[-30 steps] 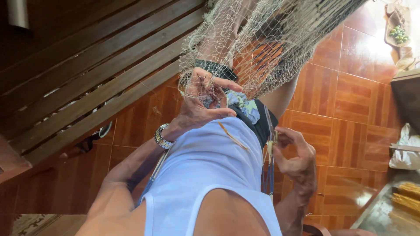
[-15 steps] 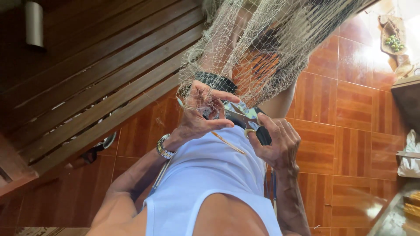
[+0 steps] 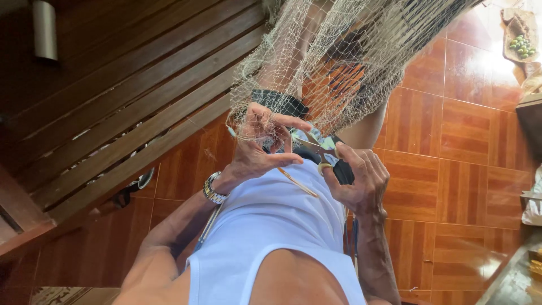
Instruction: Repairing a fishing net using a weaving shuttle and scissors
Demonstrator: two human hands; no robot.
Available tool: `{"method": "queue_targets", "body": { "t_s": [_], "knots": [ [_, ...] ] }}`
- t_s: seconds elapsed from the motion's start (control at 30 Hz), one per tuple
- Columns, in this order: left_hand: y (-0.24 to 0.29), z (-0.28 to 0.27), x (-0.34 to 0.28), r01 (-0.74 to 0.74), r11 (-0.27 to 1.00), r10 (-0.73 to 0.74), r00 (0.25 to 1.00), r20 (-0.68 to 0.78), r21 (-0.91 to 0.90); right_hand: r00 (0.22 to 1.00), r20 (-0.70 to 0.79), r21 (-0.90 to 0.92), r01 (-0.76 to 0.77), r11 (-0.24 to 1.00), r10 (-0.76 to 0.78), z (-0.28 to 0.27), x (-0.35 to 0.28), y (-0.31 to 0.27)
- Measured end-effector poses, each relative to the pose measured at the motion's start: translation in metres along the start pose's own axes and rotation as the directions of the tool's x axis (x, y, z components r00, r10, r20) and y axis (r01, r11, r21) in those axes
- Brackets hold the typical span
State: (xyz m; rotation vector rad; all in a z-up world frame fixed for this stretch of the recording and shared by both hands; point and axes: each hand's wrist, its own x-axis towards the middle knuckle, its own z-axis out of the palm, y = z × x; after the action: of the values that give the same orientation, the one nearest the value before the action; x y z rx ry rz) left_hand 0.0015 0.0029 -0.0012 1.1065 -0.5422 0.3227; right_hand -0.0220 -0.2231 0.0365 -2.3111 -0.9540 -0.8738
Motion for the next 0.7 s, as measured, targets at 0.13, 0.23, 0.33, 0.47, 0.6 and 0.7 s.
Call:
{"method": "queue_targets", "body": {
  "t_s": [0.13, 0.23, 0.33, 0.47, 0.6, 0.7],
  "knots": [
    [0.001, 0.000, 0.001, -0.010, 1.000, 0.010, 1.000, 0.010, -0.025, 1.000, -0.025, 0.000, -0.012, 1.000, 0.012, 0.002, -0.005, 0.001],
    [-0.003, 0.001, 0.000, 0.007, 0.998, -0.006, 1.000, 0.011, -0.058, 0.999, -0.035, 0.023, -0.013, 1.000, 0.014, 0.004, -0.007, 0.001],
    [-0.001, 0.000, 0.000, -0.002, 0.999, 0.003, 1.000, 0.018, -0.050, 0.999, -0.043, 0.031, -0.003, 1.000, 0.004, 0.008, -0.007, -0.001],
    [-0.001, 0.000, 0.002, 0.001, 0.995, 0.002, 0.999, 0.034, -0.098, 0.998, -0.062, 0.051, -0.003, 0.999, 0.006, 0.010, -0.009, -0.004],
    [-0.005, -0.002, 0.000, 0.037, 0.997, -0.032, 0.997, 0.069, -0.069, 0.996, -0.093, 0.043, -0.013, 0.999, 0.017, 0.010, -0.006, -0.009],
    [0.009, -0.001, 0.016, 0.071, 0.997, -0.067, 0.987, 0.147, -0.020, 0.993, -0.114, 0.065, -0.029, 0.997, 0.036, 0.013, -0.012, -0.009]
  ]
}}
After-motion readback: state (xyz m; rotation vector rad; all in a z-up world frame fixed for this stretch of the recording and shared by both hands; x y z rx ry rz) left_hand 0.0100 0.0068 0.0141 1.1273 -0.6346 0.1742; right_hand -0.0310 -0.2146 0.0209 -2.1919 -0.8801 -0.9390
